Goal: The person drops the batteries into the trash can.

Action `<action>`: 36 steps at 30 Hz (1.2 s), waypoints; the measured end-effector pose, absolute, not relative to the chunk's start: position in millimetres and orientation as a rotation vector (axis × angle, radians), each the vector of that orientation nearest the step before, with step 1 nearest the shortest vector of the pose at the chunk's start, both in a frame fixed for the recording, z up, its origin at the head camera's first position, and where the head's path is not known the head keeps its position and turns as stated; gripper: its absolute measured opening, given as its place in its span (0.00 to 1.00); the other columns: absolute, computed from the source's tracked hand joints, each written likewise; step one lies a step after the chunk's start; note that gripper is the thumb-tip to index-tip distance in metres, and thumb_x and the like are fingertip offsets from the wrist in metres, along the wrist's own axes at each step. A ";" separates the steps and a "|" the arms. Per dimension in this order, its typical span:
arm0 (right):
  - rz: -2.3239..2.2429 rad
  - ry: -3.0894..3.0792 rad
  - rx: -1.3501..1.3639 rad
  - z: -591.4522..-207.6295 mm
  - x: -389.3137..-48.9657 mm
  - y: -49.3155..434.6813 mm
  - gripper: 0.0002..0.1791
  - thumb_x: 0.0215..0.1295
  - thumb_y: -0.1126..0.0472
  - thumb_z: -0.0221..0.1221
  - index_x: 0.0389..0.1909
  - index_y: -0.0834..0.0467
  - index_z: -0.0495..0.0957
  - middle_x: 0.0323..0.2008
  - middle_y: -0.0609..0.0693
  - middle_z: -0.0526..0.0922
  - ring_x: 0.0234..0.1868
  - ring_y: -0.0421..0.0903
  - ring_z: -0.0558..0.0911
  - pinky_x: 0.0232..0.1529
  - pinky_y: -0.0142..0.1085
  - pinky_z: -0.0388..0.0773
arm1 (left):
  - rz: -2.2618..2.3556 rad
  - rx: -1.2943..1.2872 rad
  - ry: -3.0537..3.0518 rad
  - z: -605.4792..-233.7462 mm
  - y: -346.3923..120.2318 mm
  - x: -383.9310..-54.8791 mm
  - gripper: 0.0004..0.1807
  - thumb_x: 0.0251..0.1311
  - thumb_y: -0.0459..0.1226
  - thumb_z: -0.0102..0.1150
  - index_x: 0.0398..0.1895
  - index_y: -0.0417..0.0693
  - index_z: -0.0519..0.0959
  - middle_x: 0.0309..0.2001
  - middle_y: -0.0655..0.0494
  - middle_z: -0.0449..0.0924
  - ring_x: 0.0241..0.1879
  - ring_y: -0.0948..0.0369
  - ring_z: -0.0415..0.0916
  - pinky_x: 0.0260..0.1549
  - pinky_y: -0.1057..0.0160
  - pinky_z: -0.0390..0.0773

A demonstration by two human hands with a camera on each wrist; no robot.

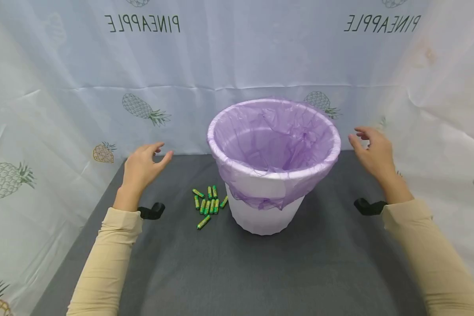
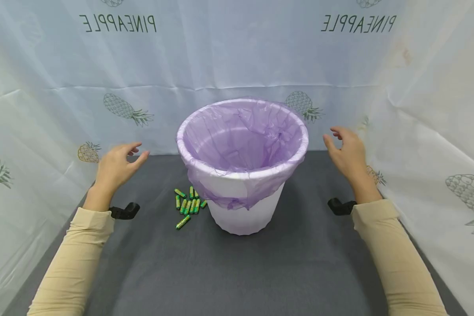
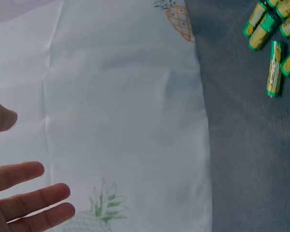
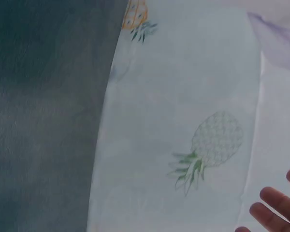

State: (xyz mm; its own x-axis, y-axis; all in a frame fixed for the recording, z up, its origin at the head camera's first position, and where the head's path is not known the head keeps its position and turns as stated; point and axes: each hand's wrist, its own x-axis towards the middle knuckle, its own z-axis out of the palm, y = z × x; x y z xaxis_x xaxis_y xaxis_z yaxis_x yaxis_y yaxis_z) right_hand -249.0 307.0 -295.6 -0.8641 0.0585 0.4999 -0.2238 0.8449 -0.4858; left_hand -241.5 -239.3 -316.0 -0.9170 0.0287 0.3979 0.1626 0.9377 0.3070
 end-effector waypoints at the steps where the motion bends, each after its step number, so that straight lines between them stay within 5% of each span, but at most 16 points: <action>1: 0.773 -2.480 0.146 -296.3 -248.2 305.5 0.25 0.72 0.53 0.49 0.60 0.67 0.71 0.55 0.71 0.76 0.54 0.57 0.77 0.50 0.41 0.74 | -0.501 -0.153 -2.685 -317.0 -238.5 -240.2 0.29 0.68 0.54 0.48 0.64 0.47 0.72 0.53 0.40 0.80 0.51 0.44 0.76 0.43 0.43 0.74; 4: 0.846 -2.407 0.201 -297.0 -246.3 300.7 0.22 0.71 0.55 0.51 0.58 0.66 0.74 0.53 0.70 0.78 0.46 0.28 0.77 0.42 0.17 0.65 | -0.588 -0.185 -2.657 -319.3 -235.6 -235.8 0.25 0.69 0.49 0.50 0.62 0.45 0.74 0.51 0.40 0.80 0.49 0.44 0.77 0.43 0.43 0.75; 7: 0.903 -2.379 0.201 -295.4 -244.3 297.3 0.22 0.71 0.53 0.51 0.58 0.63 0.75 0.53 0.69 0.79 0.40 0.14 0.66 0.39 0.09 0.58 | -0.665 -0.212 -2.625 -322.5 -233.0 -231.7 0.23 0.69 0.46 0.51 0.60 0.44 0.75 0.50 0.40 0.81 0.49 0.43 0.77 0.45 0.42 0.74; 9: 0.938 -2.375 0.189 -293.8 -242.3 295.1 0.23 0.72 0.52 0.50 0.58 0.62 0.75 0.53 0.68 0.79 0.40 0.14 0.67 0.39 0.10 0.59 | -0.708 -0.229 -2.607 -325.7 -231.6 -229.2 0.22 0.69 0.46 0.51 0.59 0.44 0.76 0.49 0.39 0.81 0.48 0.43 0.78 0.45 0.42 0.74; 12: 1.052 -2.329 0.221 -292.5 -240.0 291.2 0.21 0.72 0.53 0.51 0.57 0.62 0.76 0.46 0.45 0.86 0.40 0.16 0.72 0.39 0.11 0.64 | -0.755 -0.251 -2.588 -333.3 -230.3 -226.7 0.20 0.68 0.44 0.52 0.57 0.43 0.77 0.47 0.39 0.82 0.46 0.44 0.78 0.45 0.43 0.74; 16: 1.346 -2.210 0.382 -291.2 -235.8 281.6 0.15 0.72 0.60 0.51 0.55 0.57 0.78 0.39 0.20 0.78 0.40 0.17 0.78 0.39 0.13 0.72 | -0.828 -0.267 -2.579 -345.1 -229.5 -222.3 0.19 0.68 0.42 0.53 0.56 0.42 0.78 0.44 0.40 0.82 0.44 0.46 0.78 0.46 0.45 0.74; 20: 1.709 -2.065 0.524 -288.3 -230.4 269.8 0.14 0.73 0.63 0.48 0.53 0.50 0.78 0.42 0.30 0.83 0.43 0.25 0.82 0.41 0.17 0.77 | -0.907 -0.271 -2.561 -358.6 -229.9 -219.1 0.17 0.67 0.40 0.54 0.55 0.40 0.78 0.42 0.40 0.82 0.43 0.46 0.78 0.48 0.45 0.75; 29: 2.216 -1.780 0.667 -280.4 -218.2 246.7 0.17 0.75 0.58 0.45 0.60 0.54 0.71 0.43 0.43 0.85 0.46 0.36 0.83 0.43 0.26 0.80 | -1.077 -0.267 -2.538 -386.3 -229.3 -214.7 0.17 0.69 0.39 0.52 0.56 0.40 0.78 0.48 0.40 0.82 0.45 0.49 0.78 0.49 0.48 0.76; 36: 2.231 -1.713 0.801 -286.8 -208.5 234.5 0.21 0.74 0.58 0.46 0.66 0.53 0.65 0.52 0.46 0.76 0.51 0.36 0.79 0.49 0.25 0.78 | -1.175 -0.219 -2.537 -398.9 -224.2 -216.0 0.18 0.70 0.41 0.51 0.57 0.44 0.78 0.49 0.42 0.82 0.42 0.69 0.74 0.48 0.64 0.74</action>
